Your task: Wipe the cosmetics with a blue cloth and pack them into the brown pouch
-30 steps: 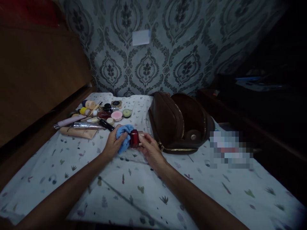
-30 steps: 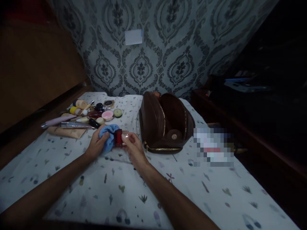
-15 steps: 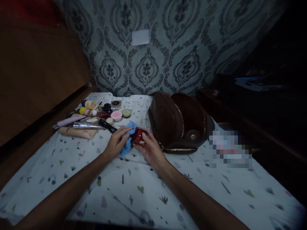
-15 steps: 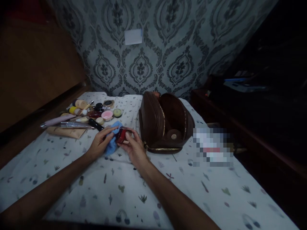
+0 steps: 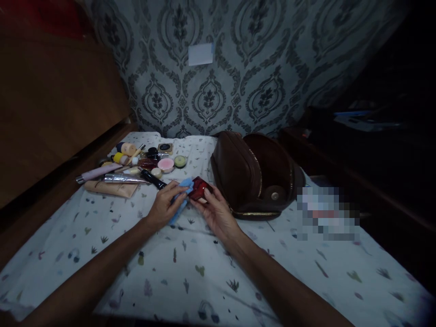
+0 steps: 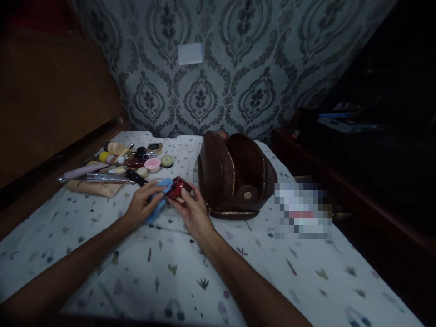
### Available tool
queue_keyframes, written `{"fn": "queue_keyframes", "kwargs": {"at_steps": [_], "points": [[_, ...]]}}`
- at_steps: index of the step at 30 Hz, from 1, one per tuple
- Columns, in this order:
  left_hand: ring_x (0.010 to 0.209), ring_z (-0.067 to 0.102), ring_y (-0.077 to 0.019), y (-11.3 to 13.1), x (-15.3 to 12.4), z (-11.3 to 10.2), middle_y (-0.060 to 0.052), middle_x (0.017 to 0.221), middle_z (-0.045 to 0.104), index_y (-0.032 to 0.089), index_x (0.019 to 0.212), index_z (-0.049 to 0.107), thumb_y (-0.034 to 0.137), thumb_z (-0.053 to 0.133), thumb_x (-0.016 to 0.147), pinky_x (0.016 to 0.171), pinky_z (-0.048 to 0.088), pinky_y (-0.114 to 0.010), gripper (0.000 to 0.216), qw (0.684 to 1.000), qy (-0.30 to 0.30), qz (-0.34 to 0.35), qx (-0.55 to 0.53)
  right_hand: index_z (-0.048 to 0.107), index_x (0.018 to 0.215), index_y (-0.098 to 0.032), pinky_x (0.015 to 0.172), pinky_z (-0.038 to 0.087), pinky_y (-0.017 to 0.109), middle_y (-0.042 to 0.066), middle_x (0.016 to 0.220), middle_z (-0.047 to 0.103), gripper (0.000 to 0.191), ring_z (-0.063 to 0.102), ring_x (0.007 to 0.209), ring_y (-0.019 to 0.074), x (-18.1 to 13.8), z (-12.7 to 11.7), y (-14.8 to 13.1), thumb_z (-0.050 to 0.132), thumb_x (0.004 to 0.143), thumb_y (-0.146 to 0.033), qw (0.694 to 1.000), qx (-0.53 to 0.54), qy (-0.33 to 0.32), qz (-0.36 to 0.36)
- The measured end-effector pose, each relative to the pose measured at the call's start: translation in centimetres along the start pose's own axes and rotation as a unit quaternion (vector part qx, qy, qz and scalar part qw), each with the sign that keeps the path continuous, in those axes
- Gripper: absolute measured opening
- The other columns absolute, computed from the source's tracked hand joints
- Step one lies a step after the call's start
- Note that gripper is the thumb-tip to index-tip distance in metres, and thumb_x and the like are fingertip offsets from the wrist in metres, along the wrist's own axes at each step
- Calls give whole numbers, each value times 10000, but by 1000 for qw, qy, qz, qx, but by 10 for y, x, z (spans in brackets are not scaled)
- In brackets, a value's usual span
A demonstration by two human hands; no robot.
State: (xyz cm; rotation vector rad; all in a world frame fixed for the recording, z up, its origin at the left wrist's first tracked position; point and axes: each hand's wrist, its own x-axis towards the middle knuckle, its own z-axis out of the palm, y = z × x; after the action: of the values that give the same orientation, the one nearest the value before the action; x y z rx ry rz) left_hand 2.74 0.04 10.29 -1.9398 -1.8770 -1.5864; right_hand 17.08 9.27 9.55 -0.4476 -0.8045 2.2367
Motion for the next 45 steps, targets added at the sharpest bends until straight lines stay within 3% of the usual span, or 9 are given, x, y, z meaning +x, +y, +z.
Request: {"fn": "queue_keyframes", "kwargs": {"at_steps": [7,12,17,20,26,33,39,45], "points": [[770,591,-174,8,4,-5,-34,783,625,175,894,717,375,567,921,737,481,-294,252,997,-2,-43,-70,614,1042,-270,836,586,373,2,1000,717,499,696,837,169,-3,3,0,881,624,-324,997,-69,5,-27],[904,642,-206,6,4,-2,-58,928,712,187,945,735,430,614,885,851,503,-331,278,986,36,-114,-116,619,1040,-263,732,605,350,11,981,698,529,698,799,183,-3,3,2,887,594,-356,992,-120,7,-43],[1005,649,-222,2,5,-2,-76,1056,726,179,1043,733,435,601,899,953,485,-357,322,977,52,-149,-147,632,1128,-268,802,599,375,28,1044,684,605,701,873,199,-2,1,4,893,585,-323,993,-116,-12,-30],[1023,635,-214,4,5,-3,-76,1064,708,194,1082,730,392,579,927,954,483,-355,294,984,66,-117,-119,631,1166,-273,844,583,379,28,1033,687,627,699,894,198,-3,0,4,890,596,-312,993,-110,-19,-23],[1025,608,-199,9,0,-2,-94,1075,657,211,1159,701,259,518,969,900,505,-346,269,997,58,32,38,620,1077,-261,787,580,349,-12,904,680,565,697,787,169,-1,-3,5,892,584,-313,983,-178,4,-55],[1060,560,-236,12,-4,-2,-114,1121,644,223,1202,666,151,516,947,906,498,-402,305,977,-16,158,141,586,1011,-240,744,576,310,-26,860,686,591,683,751,150,0,-5,4,908,518,-284,977,-202,32,-65],[1062,569,-222,8,-2,-2,-113,1119,636,217,1251,638,132,511,950,920,498,-387,338,982,4,160,104,522,930,-232,713,586,322,-29,746,715,566,707,704,167,-3,0,4,902,545,-395,993,-115,28,-9],[1044,586,-211,2,-5,3,-122,1135,622,217,1318,599,145,489,966,892,516,-366,376,984,22,141,109,470,805,-227,550,528,247,-7,679,722,552,690,577,167,-4,2,1,902,542,-449,995,-90,35,27]]}}
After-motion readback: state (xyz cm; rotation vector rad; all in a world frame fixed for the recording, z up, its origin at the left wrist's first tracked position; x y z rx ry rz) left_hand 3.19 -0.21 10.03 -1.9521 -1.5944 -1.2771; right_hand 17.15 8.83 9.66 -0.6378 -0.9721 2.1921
